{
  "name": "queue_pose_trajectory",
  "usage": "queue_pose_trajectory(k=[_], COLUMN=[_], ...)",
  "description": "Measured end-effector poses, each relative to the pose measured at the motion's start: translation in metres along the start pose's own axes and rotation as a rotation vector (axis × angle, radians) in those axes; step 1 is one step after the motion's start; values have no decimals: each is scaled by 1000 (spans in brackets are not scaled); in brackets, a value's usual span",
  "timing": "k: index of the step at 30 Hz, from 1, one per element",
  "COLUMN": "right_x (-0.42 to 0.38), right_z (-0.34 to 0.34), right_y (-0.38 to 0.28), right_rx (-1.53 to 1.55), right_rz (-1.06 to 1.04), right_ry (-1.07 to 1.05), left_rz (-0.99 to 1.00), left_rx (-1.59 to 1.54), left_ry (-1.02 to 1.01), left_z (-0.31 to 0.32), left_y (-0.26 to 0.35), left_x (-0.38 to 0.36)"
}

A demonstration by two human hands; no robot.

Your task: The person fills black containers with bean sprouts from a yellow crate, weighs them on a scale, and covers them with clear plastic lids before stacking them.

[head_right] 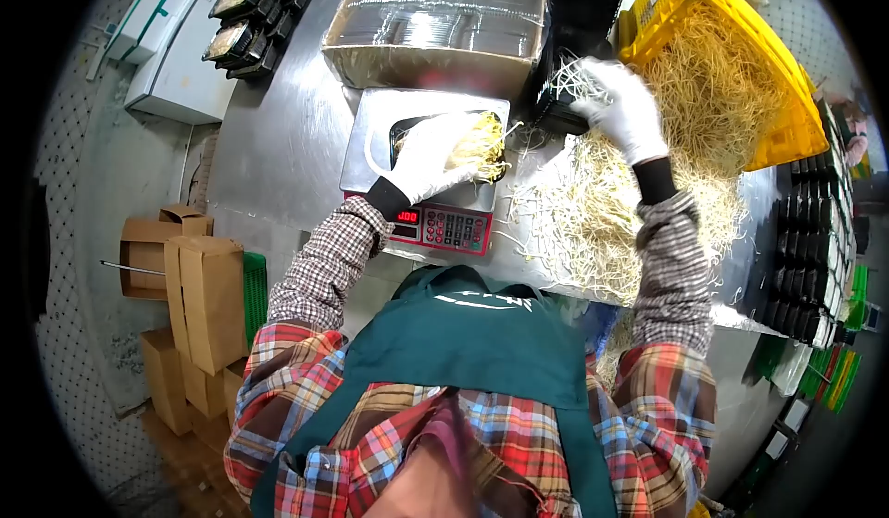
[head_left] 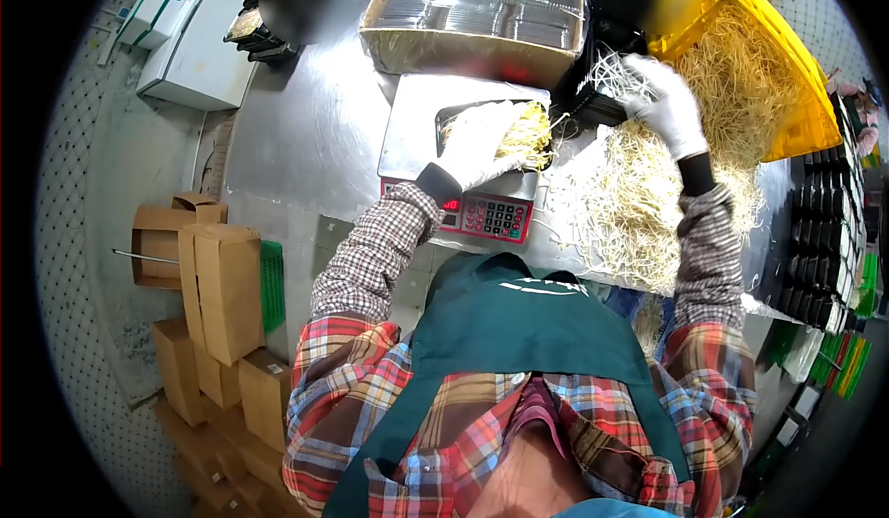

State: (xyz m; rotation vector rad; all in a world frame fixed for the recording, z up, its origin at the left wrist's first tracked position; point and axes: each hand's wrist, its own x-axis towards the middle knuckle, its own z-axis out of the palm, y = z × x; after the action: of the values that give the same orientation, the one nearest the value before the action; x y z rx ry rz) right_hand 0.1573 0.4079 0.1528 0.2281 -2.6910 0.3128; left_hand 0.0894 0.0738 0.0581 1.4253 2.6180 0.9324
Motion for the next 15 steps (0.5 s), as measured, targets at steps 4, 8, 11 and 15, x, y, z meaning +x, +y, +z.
queue_pose_trajectory(k=[4, 8, 11, 15], right_x=[-30, -41, -33, -5], right_z=[73, 101, 66, 8], right_y=[-95, -97, -72, -8], right_rx=[336, 504, 565, 609], right_rz=[24, 173, 170, 219], right_ry=[-235, -125, 22, 221], left_rz=[-31, -107, -40, -14], left_rx=[16, 24, 43, 33], left_ry=[38, -21, 15, 5], left_z=[3, -6, 3, 3], left_y=[-1, 9, 0, 0], left_x=[-5, -2, -6, -4])
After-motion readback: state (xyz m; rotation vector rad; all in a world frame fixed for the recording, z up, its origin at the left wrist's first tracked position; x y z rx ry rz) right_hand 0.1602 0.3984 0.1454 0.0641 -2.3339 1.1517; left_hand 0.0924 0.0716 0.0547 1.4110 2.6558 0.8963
